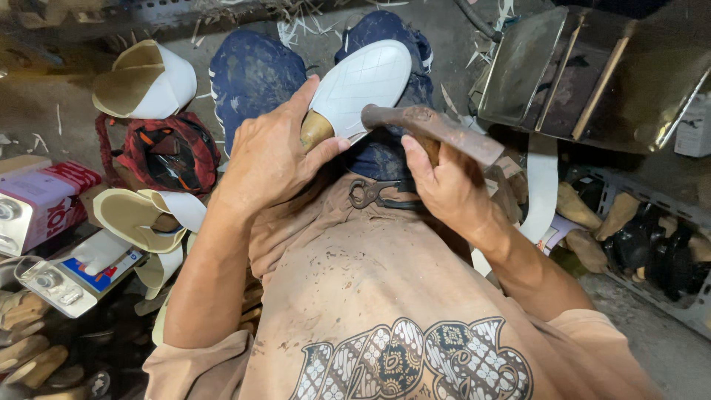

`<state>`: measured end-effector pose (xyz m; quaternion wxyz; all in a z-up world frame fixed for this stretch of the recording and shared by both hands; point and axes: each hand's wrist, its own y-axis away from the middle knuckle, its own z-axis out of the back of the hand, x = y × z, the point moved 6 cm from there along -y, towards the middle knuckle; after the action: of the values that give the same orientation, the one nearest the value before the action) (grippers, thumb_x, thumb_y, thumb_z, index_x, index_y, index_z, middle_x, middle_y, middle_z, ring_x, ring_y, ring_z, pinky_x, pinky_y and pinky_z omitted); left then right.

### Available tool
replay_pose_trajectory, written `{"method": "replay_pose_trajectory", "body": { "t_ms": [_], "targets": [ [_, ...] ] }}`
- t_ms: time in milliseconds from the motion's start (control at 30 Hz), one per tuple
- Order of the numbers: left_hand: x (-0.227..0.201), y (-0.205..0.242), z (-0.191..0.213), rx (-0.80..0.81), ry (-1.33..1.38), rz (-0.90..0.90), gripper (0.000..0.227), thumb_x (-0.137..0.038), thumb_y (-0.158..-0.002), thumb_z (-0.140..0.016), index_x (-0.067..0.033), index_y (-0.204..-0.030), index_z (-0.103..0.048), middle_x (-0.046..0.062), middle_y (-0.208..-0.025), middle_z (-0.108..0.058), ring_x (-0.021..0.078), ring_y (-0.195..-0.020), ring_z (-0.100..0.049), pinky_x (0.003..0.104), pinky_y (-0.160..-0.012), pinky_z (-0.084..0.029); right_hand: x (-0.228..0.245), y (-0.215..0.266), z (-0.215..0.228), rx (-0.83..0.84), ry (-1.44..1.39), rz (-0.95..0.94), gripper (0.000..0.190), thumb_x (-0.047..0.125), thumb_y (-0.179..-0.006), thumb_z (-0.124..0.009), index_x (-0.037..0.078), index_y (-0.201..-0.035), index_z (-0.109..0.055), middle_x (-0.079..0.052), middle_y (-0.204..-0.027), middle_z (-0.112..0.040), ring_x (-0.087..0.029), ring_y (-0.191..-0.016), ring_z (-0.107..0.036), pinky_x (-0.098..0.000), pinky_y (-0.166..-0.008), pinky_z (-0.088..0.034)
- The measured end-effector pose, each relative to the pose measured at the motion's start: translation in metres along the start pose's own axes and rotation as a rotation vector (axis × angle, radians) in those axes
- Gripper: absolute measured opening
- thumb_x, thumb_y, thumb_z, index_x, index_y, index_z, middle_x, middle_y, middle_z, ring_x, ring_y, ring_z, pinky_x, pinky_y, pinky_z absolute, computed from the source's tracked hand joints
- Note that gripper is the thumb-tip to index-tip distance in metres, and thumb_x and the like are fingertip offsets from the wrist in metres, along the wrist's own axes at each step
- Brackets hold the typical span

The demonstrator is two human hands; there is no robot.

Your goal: The person is assembling a white shoe upper onto a wooden last using a hammer and pincers to stretch and secure the material.

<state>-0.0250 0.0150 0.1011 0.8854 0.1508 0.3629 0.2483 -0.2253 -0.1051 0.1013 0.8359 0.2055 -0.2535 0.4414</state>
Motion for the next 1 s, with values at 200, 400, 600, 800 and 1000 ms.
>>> {"method": "replay_pose_trajectory", "body": {
  "t_ms": [200, 400, 600, 800, 1000],
  "targets": [
    [-0.003, -0.002, 0.013, 0.053, 0.031, 0.002, 0.081, -0.058, -0.091, -0.062, -0.0130, -0.155, -0.039, 0.031, -0.118, -0.067, 0.0622, -0.105, -0.056, 0.061, -0.084, -0.043, 0.001, 0.021, -0.008, -0.220, 0.048, 0.171, 0.028, 0.024, -0.107, -0.057, -0.003, -0.116, -0.058, -0.016, -0.100, -0.059, -0.036, -0.084, -0.063, -0.0432, -0.074, -0.052],
    [0.001, -0.003, 0.005, 0.062, 0.078, 0.031, 0.081, -0.056, -0.093, -0.062, -0.0090, -0.155, -0.039, 0.030, -0.123, -0.065, 0.0606, -0.108, -0.055, 0.060, -0.087, -0.042, -0.003, 0.001, 0.028, -0.246, -0.036, 0.141, 0.022, 0.020, -0.110, -0.056, -0.001, -0.103, -0.061, -0.011, -0.084, -0.057, -0.026, -0.074, -0.055, -0.0405, -0.064, -0.050],
    [-0.001, -0.002, -0.004, -0.074, -0.012, -0.038, 0.084, -0.058, -0.094, -0.062, -0.0039, -0.153, -0.038, 0.028, -0.128, -0.065, 0.0563, -0.102, -0.062, 0.063, -0.078, -0.047, 0.016, -0.033, 0.034, -0.202, 0.254, 0.456, 0.031, 0.011, -0.106, -0.069, -0.009, -0.127, -0.057, -0.023, -0.105, -0.067, -0.037, -0.084, -0.067, -0.0481, -0.077, -0.058],
    [0.001, 0.001, -0.012, -0.086, 0.003, -0.019, 0.081, -0.058, -0.092, -0.064, -0.0089, -0.151, -0.038, 0.025, -0.120, -0.068, 0.0563, -0.096, -0.063, 0.064, -0.072, -0.048, 0.009, -0.035, 0.035, -0.133, -0.100, 0.393, 0.029, 0.011, -0.112, -0.049, -0.014, -0.127, -0.054, -0.028, -0.124, -0.058, -0.037, -0.106, -0.066, -0.0392, -0.087, -0.060],
    [-0.002, 0.005, -0.019, -0.168, -0.014, -0.074, 0.082, -0.054, -0.093, -0.068, -0.0065, -0.152, -0.038, 0.023, -0.114, -0.068, 0.0482, -0.093, -0.066, 0.059, -0.072, -0.051, 0.005, -0.041, 0.051, -0.298, 0.143, 0.309, 0.029, 0.014, -0.108, -0.064, -0.012, -0.121, -0.064, -0.030, -0.112, -0.070, -0.047, -0.101, -0.067, -0.0522, -0.095, -0.052]
  ]
}}
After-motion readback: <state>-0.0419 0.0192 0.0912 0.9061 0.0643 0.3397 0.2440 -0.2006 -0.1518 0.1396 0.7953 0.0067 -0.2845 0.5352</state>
